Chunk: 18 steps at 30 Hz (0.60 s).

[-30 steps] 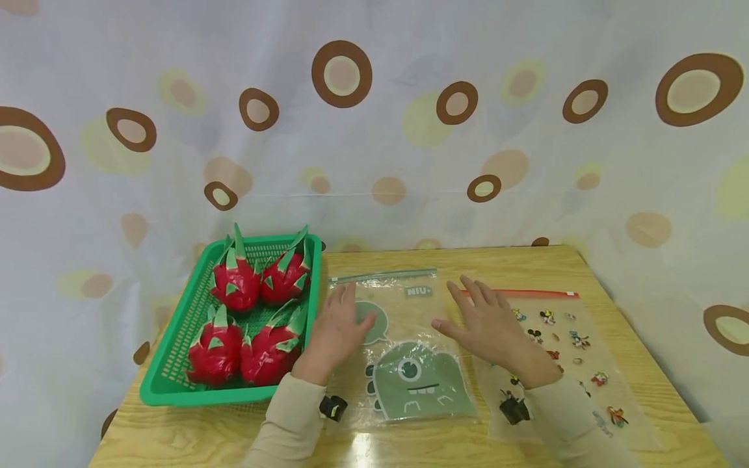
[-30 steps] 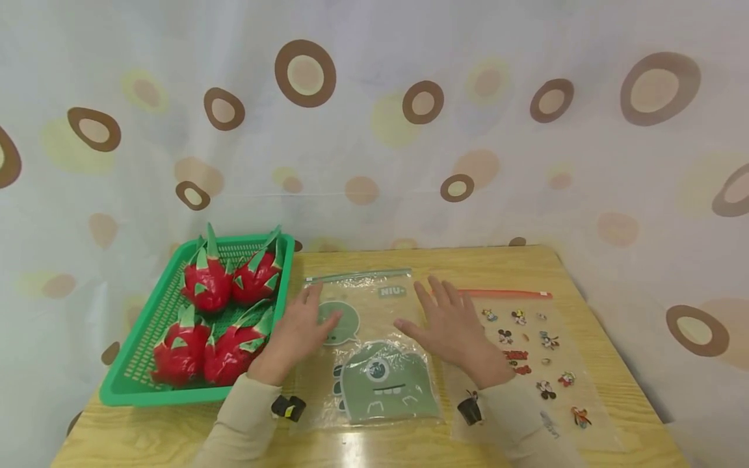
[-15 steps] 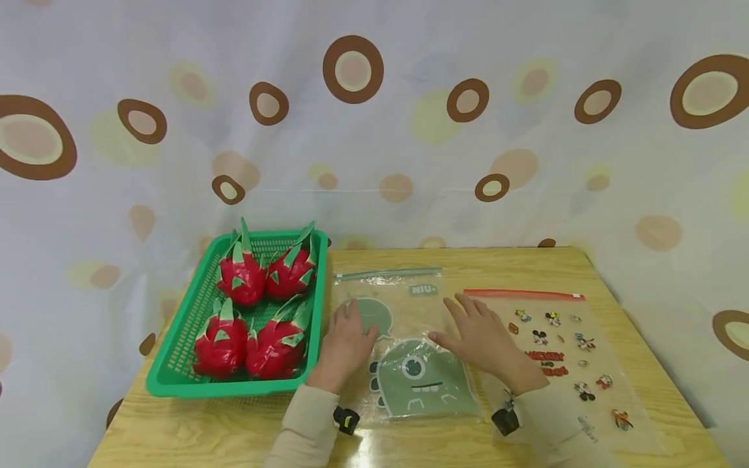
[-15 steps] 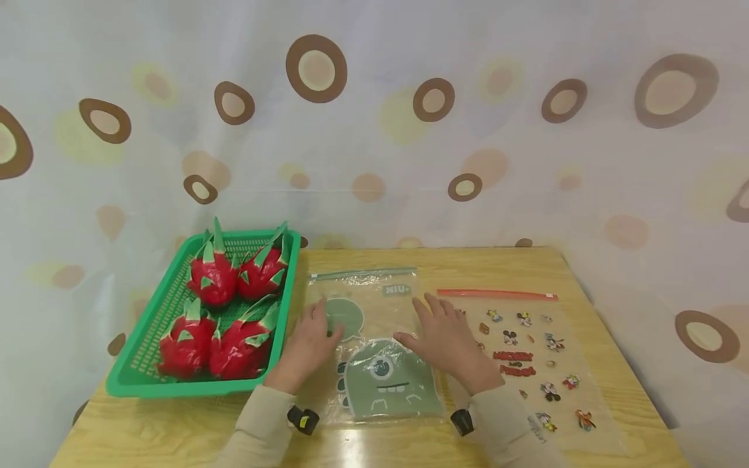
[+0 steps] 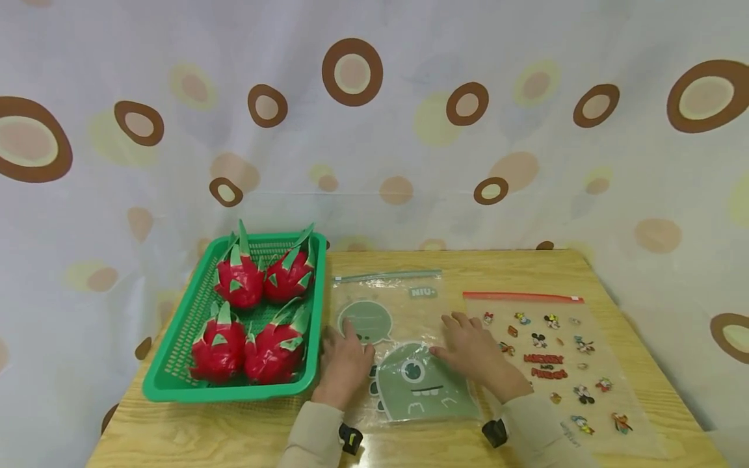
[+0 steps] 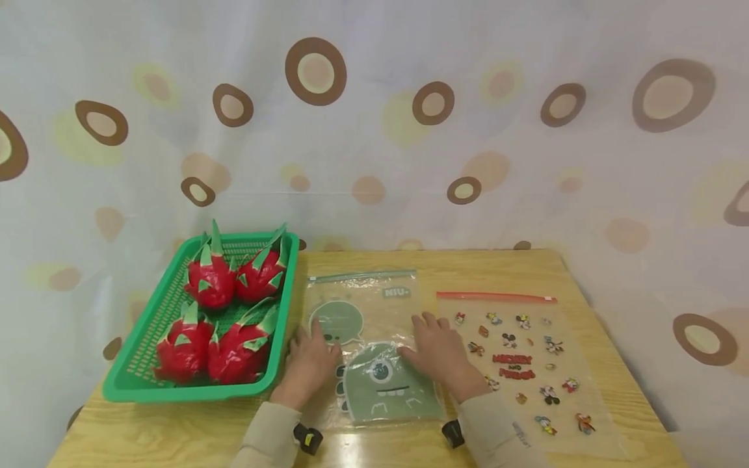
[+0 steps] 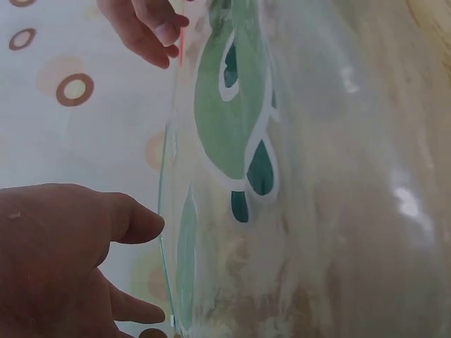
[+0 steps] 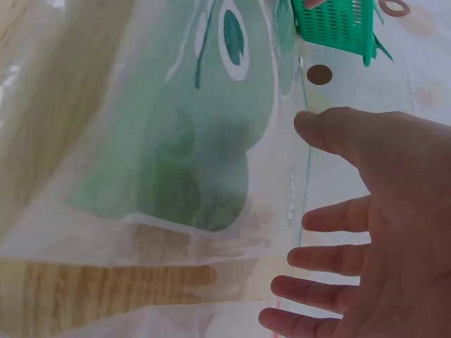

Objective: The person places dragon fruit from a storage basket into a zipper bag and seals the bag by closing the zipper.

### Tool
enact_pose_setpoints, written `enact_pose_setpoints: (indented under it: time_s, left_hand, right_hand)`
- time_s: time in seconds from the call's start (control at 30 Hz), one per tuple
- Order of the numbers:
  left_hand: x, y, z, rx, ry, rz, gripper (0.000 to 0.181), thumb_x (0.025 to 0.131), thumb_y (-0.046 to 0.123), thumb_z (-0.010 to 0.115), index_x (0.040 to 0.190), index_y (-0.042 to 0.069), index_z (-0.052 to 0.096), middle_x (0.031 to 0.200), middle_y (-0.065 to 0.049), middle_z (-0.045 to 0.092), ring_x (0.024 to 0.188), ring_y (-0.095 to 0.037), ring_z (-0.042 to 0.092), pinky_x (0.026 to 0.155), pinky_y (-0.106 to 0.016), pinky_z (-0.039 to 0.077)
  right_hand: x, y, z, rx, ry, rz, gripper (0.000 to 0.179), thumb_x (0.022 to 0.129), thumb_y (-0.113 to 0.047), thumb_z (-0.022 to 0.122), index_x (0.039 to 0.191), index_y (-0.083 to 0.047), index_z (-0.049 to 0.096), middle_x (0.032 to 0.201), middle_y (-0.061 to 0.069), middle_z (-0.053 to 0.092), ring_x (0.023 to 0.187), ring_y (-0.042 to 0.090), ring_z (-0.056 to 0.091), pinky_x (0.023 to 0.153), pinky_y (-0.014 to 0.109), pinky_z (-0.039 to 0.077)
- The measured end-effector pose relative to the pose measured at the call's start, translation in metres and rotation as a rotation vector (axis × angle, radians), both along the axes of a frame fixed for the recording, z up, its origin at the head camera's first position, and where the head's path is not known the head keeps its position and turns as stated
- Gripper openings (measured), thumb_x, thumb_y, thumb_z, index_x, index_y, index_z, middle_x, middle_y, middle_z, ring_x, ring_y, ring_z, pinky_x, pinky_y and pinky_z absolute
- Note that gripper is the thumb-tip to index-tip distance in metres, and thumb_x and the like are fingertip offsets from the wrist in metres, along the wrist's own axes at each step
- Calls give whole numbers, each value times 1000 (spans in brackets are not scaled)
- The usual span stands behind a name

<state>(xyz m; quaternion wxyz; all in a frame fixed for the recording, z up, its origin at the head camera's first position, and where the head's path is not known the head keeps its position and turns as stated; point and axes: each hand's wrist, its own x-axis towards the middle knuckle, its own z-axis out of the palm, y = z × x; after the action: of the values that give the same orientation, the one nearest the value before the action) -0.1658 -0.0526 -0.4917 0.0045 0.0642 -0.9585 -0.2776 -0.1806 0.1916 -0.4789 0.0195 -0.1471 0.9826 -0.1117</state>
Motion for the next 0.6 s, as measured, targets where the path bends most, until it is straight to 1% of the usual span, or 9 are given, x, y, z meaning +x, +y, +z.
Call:
enact_pose_setpoints:
  time_s: [0.07, 0.17, 0.23, 0.4, 0.53, 0.6]
  left_hand:
    - [1, 1, -1, -10, 12, 10, 70, 92, 29, 64, 145, -8, 36, 140, -40, 36, 127, -54, 41, 99, -62, 43]
    - [2, 0, -2, -15, 35, 12, 70, 91, 26, 64, 144, -10, 37, 136, -40, 38, 125, -53, 41, 99, -61, 44]
    - [2, -1, -2, 0, 41, 11, 70, 91, 25, 64, 144, -10, 36, 134, -40, 39, 125, -53, 42, 99, -61, 44]
    - [1, -2, -1, 71, 49, 19, 67, 91, 21, 62, 143, -10, 35, 126, -38, 44, 122, -52, 42, 99, -60, 43]
    - [0, -3, -2, 84, 88, 10, 64, 93, 18, 61, 143, -12, 34, 119, -36, 49, 119, -52, 44, 101, -60, 41]
    - [-1, -3, -4, 89, 114, 4, 63, 93, 15, 61, 142, -13, 33, 117, -36, 50, 117, -52, 45, 102, -59, 40]
  right_hand:
    - [1, 0, -3, -25, -5, -19, 68, 91, -42, 67, 137, 5, 50, 135, 29, 52, 118, 50, 52, 95, 62, 47]
    - [0, 0, -7, -73, -35, -57, 61, 92, -36, 67, 133, 7, 51, 128, 31, 55, 114, 49, 55, 92, 62, 48]
    - [-1, -1, -9, -102, -61, -78, 57, 93, -32, 66, 131, 8, 53, 125, 31, 56, 111, 48, 57, 91, 61, 49]
    - [-4, -2, -13, -192, -84, -105, 51, 92, -21, 65, 130, 10, 53, 121, 32, 57, 106, 45, 60, 88, 58, 51]
    - [-9, -1, -17, -308, -102, -136, 51, 91, -14, 63, 134, 11, 50, 117, 30, 59, 102, 39, 62, 86, 54, 52]
    - [-10, 0, -19, -359, -116, -157, 51, 91, -13, 61, 135, 9, 49, 114, 26, 60, 98, 34, 61, 82, 49, 53]
